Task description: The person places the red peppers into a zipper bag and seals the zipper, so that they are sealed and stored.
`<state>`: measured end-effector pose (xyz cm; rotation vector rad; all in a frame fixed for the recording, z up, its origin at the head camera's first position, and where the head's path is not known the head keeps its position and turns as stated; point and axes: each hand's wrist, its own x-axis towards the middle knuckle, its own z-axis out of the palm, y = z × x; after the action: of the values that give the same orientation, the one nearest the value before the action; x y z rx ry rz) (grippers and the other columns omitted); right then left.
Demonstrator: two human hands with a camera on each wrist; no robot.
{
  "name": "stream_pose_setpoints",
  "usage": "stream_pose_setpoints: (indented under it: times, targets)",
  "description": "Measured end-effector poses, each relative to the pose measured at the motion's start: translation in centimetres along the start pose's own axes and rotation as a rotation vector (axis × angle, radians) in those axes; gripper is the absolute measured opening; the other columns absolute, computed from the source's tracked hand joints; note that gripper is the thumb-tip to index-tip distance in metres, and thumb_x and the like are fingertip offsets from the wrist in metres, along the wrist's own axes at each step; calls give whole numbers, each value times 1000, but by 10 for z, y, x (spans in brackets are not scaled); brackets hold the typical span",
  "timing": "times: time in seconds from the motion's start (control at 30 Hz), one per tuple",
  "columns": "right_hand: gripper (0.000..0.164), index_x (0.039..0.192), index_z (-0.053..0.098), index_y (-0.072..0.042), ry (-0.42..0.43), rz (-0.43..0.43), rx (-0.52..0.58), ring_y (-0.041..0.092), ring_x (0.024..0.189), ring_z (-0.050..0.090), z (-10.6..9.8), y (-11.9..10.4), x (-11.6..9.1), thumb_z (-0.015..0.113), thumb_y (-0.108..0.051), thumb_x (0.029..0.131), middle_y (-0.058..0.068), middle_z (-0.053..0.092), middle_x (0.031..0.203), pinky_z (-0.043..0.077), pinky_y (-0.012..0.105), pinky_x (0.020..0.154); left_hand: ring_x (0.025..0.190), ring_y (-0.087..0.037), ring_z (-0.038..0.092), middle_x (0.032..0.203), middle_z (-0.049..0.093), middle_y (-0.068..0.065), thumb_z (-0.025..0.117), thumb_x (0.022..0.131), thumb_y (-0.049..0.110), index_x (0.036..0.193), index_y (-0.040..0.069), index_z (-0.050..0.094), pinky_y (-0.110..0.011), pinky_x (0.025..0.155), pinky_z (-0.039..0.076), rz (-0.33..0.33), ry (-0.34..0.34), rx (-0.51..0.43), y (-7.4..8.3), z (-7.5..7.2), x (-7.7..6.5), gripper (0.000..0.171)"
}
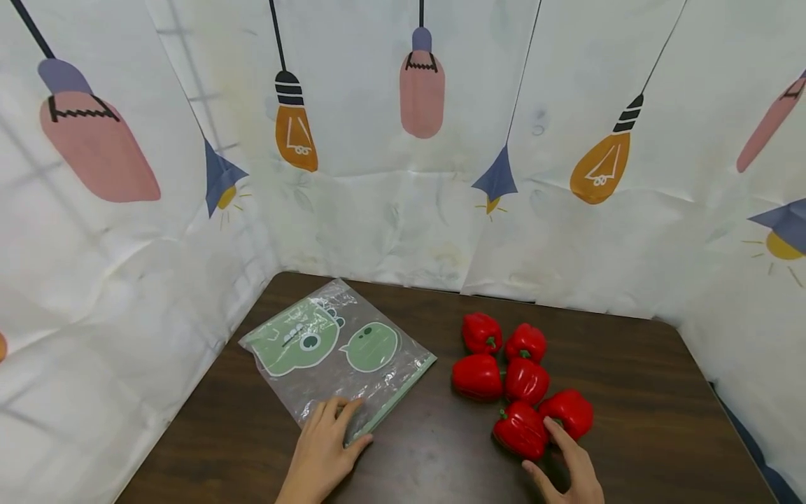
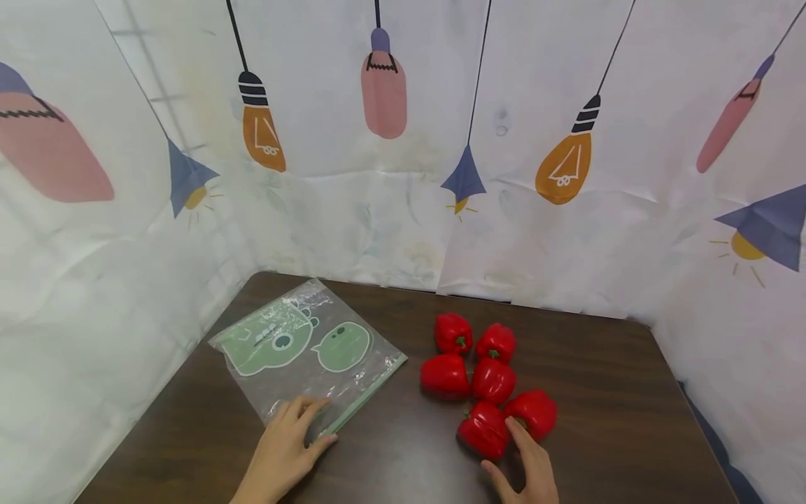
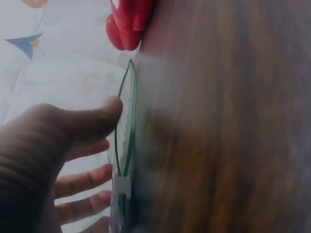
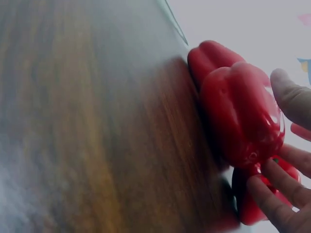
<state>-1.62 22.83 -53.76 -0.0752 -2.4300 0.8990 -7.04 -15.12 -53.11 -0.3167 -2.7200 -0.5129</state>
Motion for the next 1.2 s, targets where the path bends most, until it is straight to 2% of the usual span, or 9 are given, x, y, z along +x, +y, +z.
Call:
stream_pose_setpoints:
  times: [0.13, 0.3, 0.47, 0.57, 0.67, 0.8, 0.93, 1.13, 1.2]
  targets:
    - [89, 145, 59, -10, -19, -24, -11, -23, 113, 36, 2, 2, 0, 97, -6, 65, 9, 70, 127, 33, 0, 89, 100, -18, 57, 111, 62, 1, 95, 71, 38, 126, 20, 71, -42, 83, 52, 1, 1, 17, -2, 5, 0, 63]
    - [89, 143, 58, -4, -18, -70, 2, -20, 109, 37, 5, 6, 0, 97, -2, 62, 16, 71, 120, 38, 2, 81, 100, -19, 57, 108, 60, 2, 96, 69, 36, 121, 22, 72, -43, 83, 51, 3, 21, 12, -4, 9, -1, 60]
    - [87, 139, 60, 0, 0, -99, 22, -9, 100, 45, 10, 6, 0, 96, 4, 60, 20, 67, 124, 44, 5, 70, 97, -14, 59, 101, 61, 9, 94, 73, 31, 107, 27, 74, -40, 82, 51, -27, 32, -39, -5, 11, 0, 40]
    - [86, 137, 60, 2, 13, -110, 33, -3, 94, 47, 13, 5, 0, 96, 7, 59, 22, 64, 122, 45, 8, 65, 92, -11, 60, 96, 63, 13, 91, 79, 24, 98, 28, 75, -37, 80, 52, -20, 73, -73, -6, 13, 2, 25]
    - [89, 137, 59, 4, 18, -130, 12, -1, 92, 46, 17, 3, -1, 97, 5, 57, 23, 62, 120, 44, 8, 63, 86, -8, 63, 91, 66, 16, 88, 81, 16, 92, 27, 75, -32, 75, 55, 8, 144, -92, -8, 14, 3, 20]
    - [96, 138, 58, 4, 28, -171, -23, -2, 98, 45, 23, -1, -3, 100, -1, 53, 24, 59, 118, 44, 7, 67, 80, -5, 65, 85, 67, 18, 87, 80, 11, 87, 25, 75, -28, 67, 55, 34, 218, -104, -10, 13, 3, 20]
    - [97, 139, 58, 2, 63, -161, -60, -6, 109, 40, 31, -9, -5, 102, -6, 53, 23, 58, 117, 41, 4, 76, 74, -1, 61, 83, 65, 18, 88, 78, 11, 86, 25, 74, -21, 63, 50, 64, 255, -115, -9, 11, 3, 22]
    - [93, 136, 58, 4, 112, -110, -82, 17, 110, 50, 40, -22, -7, 101, -5, 55, 23, 59, 123, 34, -3, 89, 77, -2, 63, 87, 66, 15, 87, 79, 8, 91, 22, 76, -20, 67, 51, 137, 334, -151, -9, 7, 4, 21]
    - [91, 135, 57, 6, 112, -98, -54, 13, 113, 51, 41, -25, -7, 100, -1, 55, 24, 61, 124, 31, -4, 94, 78, -4, 65, 90, 68, 14, 84, 82, 10, 95, 20, 77, -21, 67, 52, 150, 355, -175, -10, 5, 4, 18]
